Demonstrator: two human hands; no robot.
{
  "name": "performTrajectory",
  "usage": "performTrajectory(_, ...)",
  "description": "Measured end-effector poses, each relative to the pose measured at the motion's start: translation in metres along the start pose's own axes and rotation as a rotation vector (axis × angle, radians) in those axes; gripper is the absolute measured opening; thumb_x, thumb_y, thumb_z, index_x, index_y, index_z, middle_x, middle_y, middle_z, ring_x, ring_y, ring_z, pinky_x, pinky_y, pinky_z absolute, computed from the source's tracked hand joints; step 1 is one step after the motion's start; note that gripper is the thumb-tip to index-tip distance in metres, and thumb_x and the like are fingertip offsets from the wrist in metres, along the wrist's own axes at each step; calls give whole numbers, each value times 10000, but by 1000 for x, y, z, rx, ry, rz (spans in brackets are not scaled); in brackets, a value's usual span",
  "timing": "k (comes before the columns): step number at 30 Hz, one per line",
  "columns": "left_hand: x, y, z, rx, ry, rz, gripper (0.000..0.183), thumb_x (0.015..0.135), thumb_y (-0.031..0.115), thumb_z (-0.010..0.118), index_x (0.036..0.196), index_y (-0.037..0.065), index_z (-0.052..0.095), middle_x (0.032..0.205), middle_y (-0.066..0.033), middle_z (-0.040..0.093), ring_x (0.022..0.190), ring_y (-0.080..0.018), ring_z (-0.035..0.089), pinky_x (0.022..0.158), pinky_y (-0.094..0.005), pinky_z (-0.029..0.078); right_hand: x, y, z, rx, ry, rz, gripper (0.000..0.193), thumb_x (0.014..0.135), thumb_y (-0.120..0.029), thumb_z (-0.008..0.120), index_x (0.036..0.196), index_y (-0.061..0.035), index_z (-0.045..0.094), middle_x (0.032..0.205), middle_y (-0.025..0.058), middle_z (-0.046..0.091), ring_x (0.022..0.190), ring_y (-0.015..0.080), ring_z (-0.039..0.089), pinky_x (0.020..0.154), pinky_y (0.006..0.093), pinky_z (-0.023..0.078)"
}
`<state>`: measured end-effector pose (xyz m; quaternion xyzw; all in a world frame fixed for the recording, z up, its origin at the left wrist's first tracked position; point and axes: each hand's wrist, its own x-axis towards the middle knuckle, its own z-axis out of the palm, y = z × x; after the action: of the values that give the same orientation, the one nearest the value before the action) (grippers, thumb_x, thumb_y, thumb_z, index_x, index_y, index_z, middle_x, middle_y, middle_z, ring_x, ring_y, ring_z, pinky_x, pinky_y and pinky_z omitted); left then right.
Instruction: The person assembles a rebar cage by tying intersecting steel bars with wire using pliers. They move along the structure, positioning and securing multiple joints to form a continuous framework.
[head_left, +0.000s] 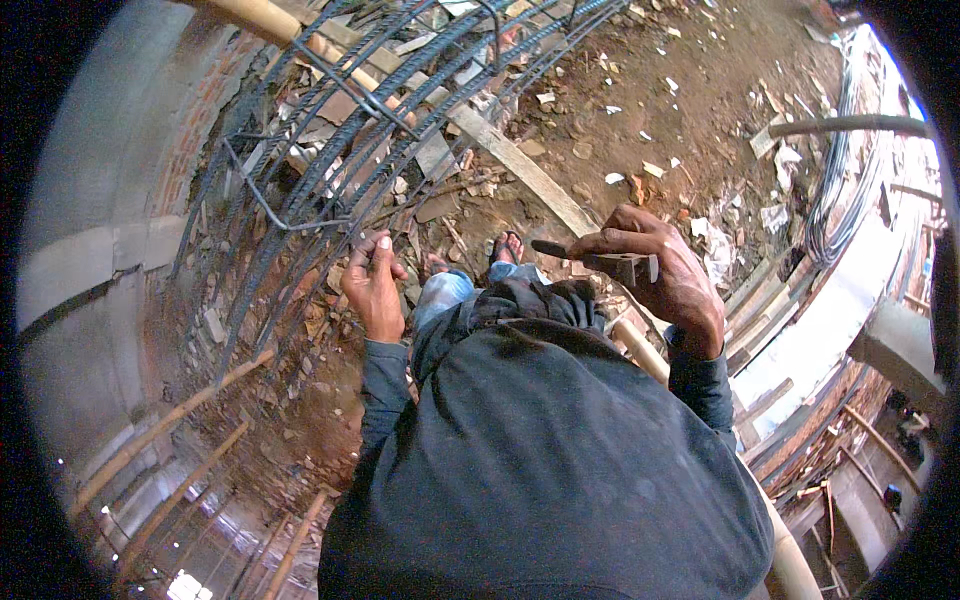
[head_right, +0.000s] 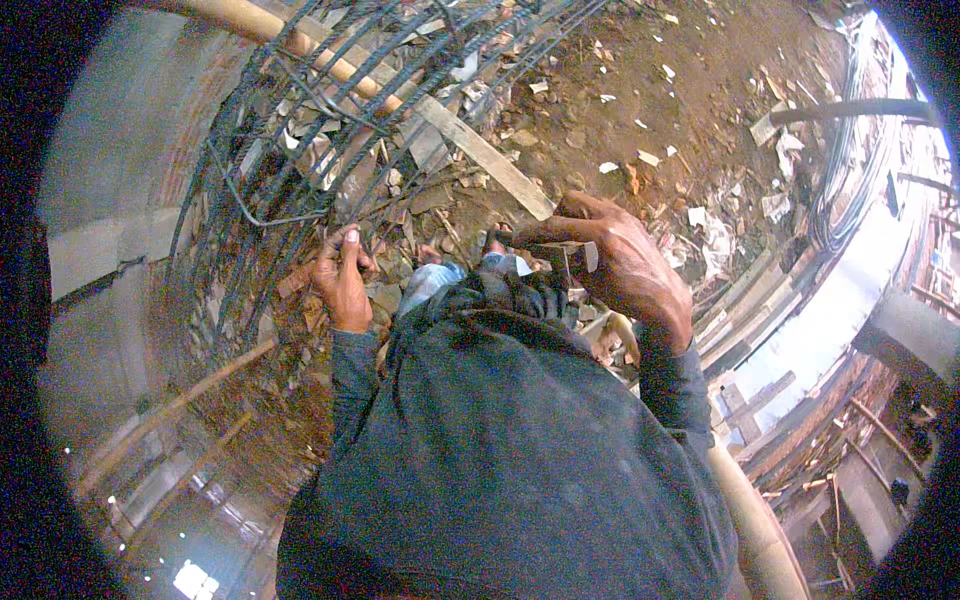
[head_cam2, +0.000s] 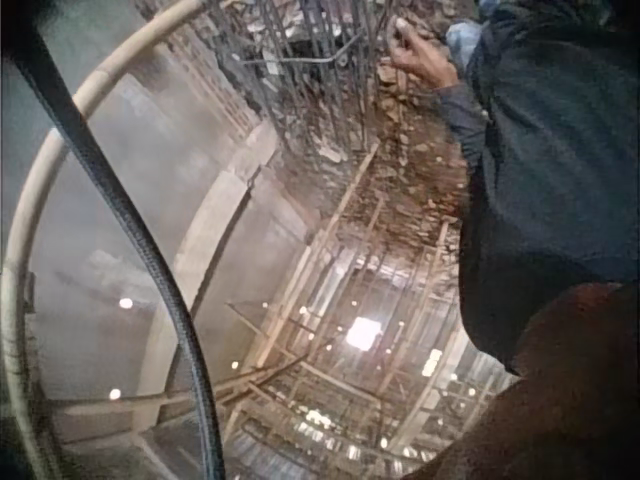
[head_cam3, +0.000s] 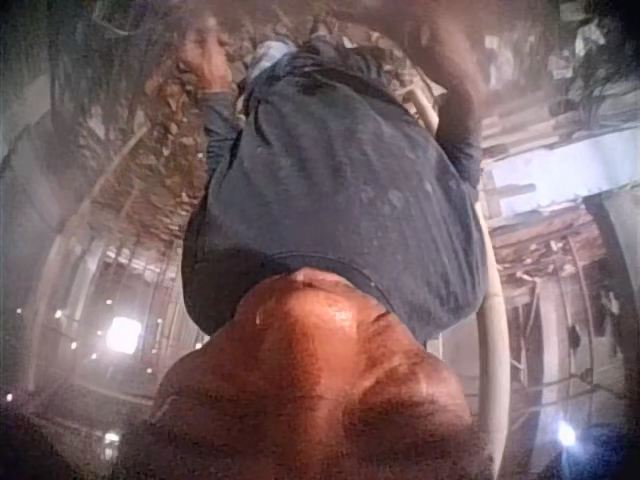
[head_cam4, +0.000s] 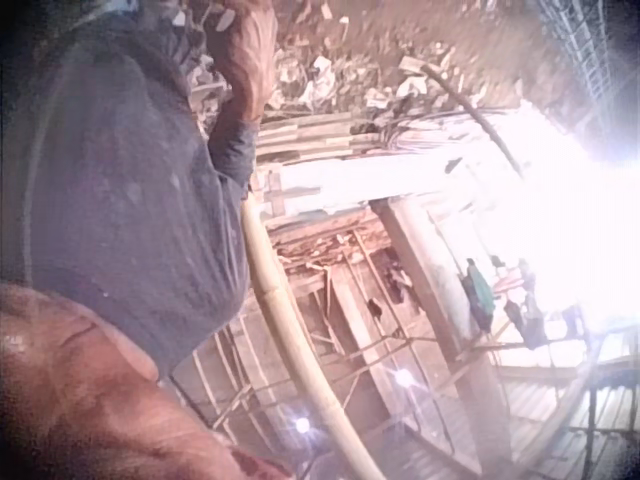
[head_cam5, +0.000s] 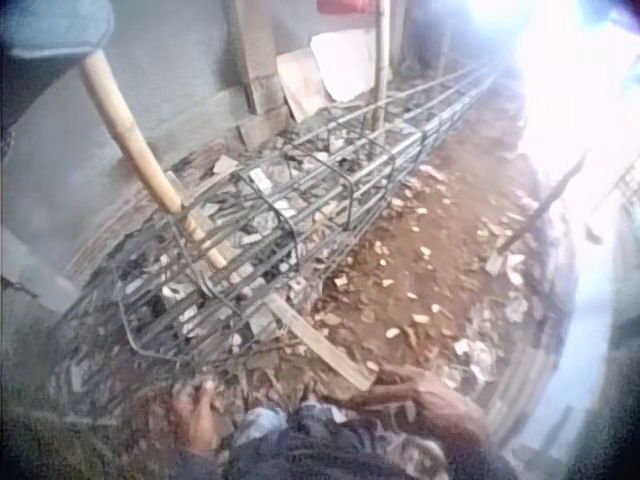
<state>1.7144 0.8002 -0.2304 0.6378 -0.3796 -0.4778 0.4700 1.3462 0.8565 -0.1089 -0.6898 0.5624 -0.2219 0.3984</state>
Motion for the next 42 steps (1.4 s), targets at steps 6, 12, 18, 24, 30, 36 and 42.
performTrajectory(6, -13, -5, -6, -76, 53, 6, 200, 1041, 196, 702, 1124, 15, 713, 808, -5, 618, 602, -113, 628, 554, -301, 568, 13, 26, 25, -31, 6, -11, 235, 916, -164, 774, 1146, -141, 822, 981, 103, 586, 918, 283, 602, 806, 400, 495)
performTrajectory(12, -38, -17, -14, -165, 55, -5, 165, 1052, 180, 687, 1123, 33, 709, 868, -37, 684, 628, -120, 657, 557, -294, 579, 18, 48, 53, -112, 129, 37, 259, 931, -107, 731, 1151, -196, 834, 1121, 123, 630, 1080, 316, 623, 975, 422, 511)
performTrajectory(18, -93, -46, -45, -256, -48, -269, 269, 1034, 153, 706, 1275, 34, 688, 838, -39, 689, 708, -143, 686, 607, -301, 583, 22, 62, 77, -36, 272, 157, 228, 935, -159, 785, 1160, -162, 818, 1170, 131, 667, 1100, 296, 665, 976, 422, 546)
performTrajectory(24, -148, -94, -79, -619, -103, -567, 197, 1005, 167, 746, 1169, 72, 693, 954, -56, 719, 734, -175, 697, 661, -313, 600, 17, 77, 111, -140, 552, 11, 403, 903, -87, 831, 1290, -86, 716, 1227, 138, 652, 1092, 304, 662, 933, 410, 561)
performTrajectory(30, -177, -105, -98, -624, 141, -344, 213, 1018, 197, 736, 1155, 46, 674, 956, -69, 724, 802, -186, 724, 679, -331, 612, 8, 51, 127, -295, 774, 50, 752, 872, -162, 865, 1537, -118, 517, 1446, 275, 470, 1363, 441, 458, 1127, 527, 417)
performTrajectory(36, -191, -50, -97, -322, 537, 289, 152, 1023, 120, 715, 1114, 6, 672, 986, -103, 728, 842, -205, 726, 741, -367, 614, -13, -28, 155, 171, 237, -5, 323, 1001, -196, 733, 1281, -36, 732, 1249, 137, 763, 1166, 248, 703, 998, 370, 549)
performTrajectory(42, -202, -20, -77, 409, 94, 827, 181, 919, 23, 741, 1096, 42, 709, 1046, -144, 721, 943, -355, 713, 819, -427, 582, 3, -82, 217, 623, -279, 179, 538, 1089, -441, 605, 1388, 3, 653, 1246, 141, 754, 1110, 217, 704, 967, 351, 556)
